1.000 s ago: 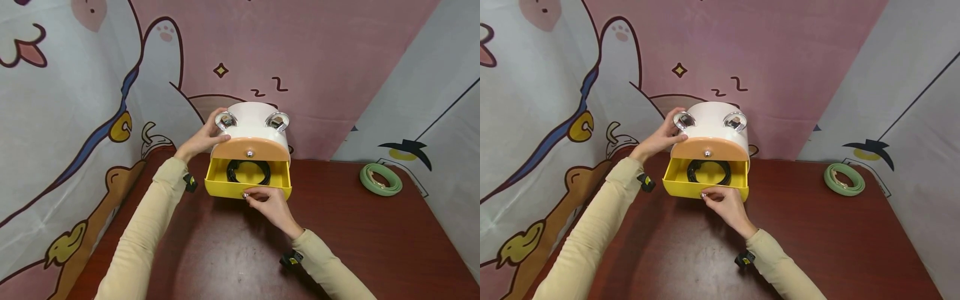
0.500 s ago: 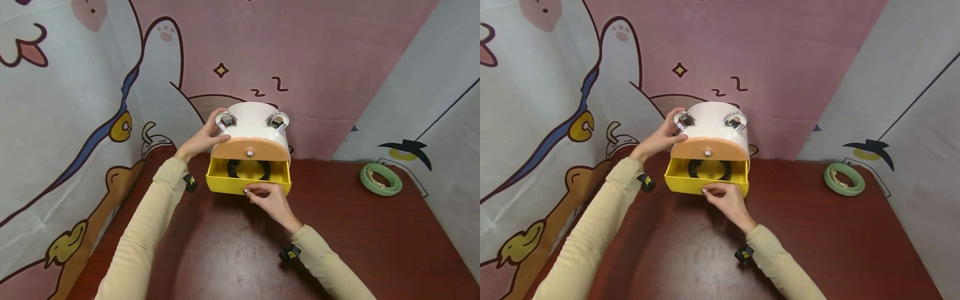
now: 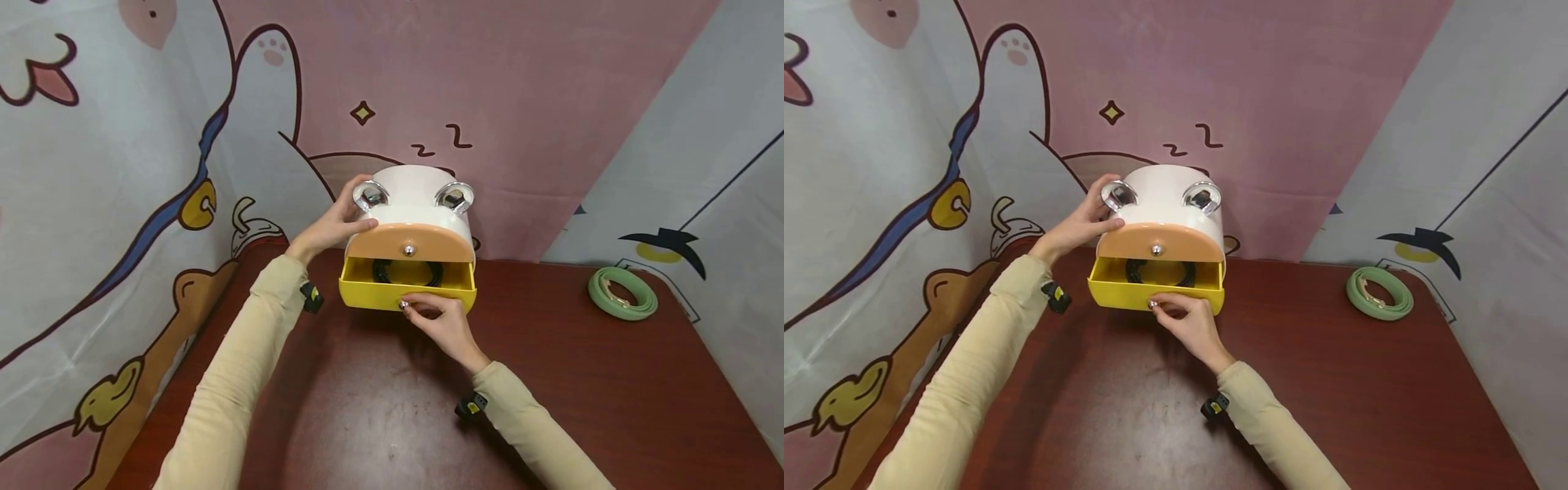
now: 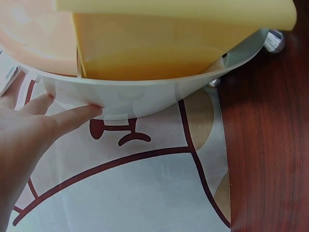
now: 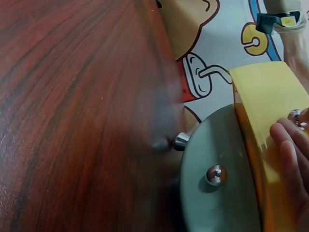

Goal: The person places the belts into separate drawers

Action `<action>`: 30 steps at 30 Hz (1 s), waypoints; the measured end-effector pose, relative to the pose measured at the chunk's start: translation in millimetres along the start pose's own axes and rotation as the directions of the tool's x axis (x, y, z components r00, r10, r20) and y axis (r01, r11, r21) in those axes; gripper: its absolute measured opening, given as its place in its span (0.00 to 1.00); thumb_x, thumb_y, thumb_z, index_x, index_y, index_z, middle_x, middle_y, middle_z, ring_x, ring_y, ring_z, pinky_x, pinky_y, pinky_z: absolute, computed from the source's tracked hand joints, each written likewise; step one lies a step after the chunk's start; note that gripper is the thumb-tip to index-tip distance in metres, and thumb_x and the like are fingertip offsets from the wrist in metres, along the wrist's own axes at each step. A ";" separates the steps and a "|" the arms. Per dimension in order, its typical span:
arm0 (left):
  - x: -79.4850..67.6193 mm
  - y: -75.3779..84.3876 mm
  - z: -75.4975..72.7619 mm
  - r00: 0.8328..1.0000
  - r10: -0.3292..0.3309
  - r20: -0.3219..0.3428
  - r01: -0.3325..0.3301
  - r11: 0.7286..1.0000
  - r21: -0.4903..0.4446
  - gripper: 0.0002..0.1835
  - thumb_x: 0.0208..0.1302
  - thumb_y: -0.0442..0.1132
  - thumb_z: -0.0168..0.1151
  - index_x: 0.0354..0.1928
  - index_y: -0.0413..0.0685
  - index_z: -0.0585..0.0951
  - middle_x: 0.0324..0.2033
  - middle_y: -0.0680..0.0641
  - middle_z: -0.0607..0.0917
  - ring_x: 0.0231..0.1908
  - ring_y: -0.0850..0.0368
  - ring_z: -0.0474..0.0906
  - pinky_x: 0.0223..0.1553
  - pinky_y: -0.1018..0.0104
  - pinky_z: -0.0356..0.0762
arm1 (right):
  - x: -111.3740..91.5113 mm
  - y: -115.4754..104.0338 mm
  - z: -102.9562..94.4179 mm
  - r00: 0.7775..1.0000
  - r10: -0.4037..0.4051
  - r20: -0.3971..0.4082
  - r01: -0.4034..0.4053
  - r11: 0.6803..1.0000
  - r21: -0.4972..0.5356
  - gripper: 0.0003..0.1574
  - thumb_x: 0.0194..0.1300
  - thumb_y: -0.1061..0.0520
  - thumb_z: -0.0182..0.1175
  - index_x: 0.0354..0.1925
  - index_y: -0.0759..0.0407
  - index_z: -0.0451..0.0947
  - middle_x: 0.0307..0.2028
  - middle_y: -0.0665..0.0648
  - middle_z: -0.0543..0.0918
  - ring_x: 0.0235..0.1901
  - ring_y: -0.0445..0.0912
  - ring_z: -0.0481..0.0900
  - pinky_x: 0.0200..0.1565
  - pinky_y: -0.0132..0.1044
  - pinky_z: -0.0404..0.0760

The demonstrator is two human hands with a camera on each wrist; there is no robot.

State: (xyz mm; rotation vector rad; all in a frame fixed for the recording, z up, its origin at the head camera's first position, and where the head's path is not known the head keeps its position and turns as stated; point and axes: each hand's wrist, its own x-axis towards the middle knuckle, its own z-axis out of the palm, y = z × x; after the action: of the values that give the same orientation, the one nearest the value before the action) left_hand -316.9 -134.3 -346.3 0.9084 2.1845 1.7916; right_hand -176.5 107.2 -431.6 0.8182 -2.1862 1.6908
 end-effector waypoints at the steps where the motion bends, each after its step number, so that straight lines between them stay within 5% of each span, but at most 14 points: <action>1: 0.1 0.2 -0.1 1.000 0.002 -0.003 -0.002 1.000 0.004 0.41 0.66 0.30 0.60 0.72 0.63 0.49 0.66 0.44 0.65 0.62 0.47 0.67 0.59 0.53 0.66 | 0.4 1.0 0.7 1.000 -0.010 -0.005 0.010 1.000 -0.001 0.13 0.57 0.73 0.65 0.43 0.71 0.83 0.34 0.64 0.86 0.32 0.52 0.85 0.35 0.40 0.83; 12: 0.0 0.8 0.4 1.000 -0.031 0.003 0.031 1.000 0.006 0.43 0.66 0.30 0.60 0.73 0.63 0.47 0.66 0.41 0.64 0.62 0.45 0.66 0.58 0.51 0.66 | 4.9 13.3 3.8 0.994 -0.100 -0.051 0.099 0.995 -0.013 0.15 0.54 0.77 0.65 0.43 0.74 0.82 0.34 0.67 0.85 0.31 0.56 0.85 0.34 0.35 0.82; 30: 0.3 -0.7 0.3 1.000 0.002 -0.006 -0.002 1.000 0.011 0.41 0.66 0.32 0.61 0.72 0.65 0.50 0.66 0.44 0.65 0.64 0.49 0.65 0.60 0.54 0.64 | 15.9 26.4 0.2 0.990 -0.129 -0.048 0.128 0.991 -0.026 0.16 0.54 0.76 0.65 0.44 0.73 0.82 0.35 0.66 0.86 0.32 0.55 0.85 0.32 0.46 0.82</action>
State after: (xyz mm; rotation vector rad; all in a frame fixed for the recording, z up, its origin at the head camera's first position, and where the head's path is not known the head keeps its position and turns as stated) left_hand -317.2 -134.0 -347.0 0.9092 2.2003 1.7876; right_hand -204.4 107.0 -444.5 0.8812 -2.0691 1.6044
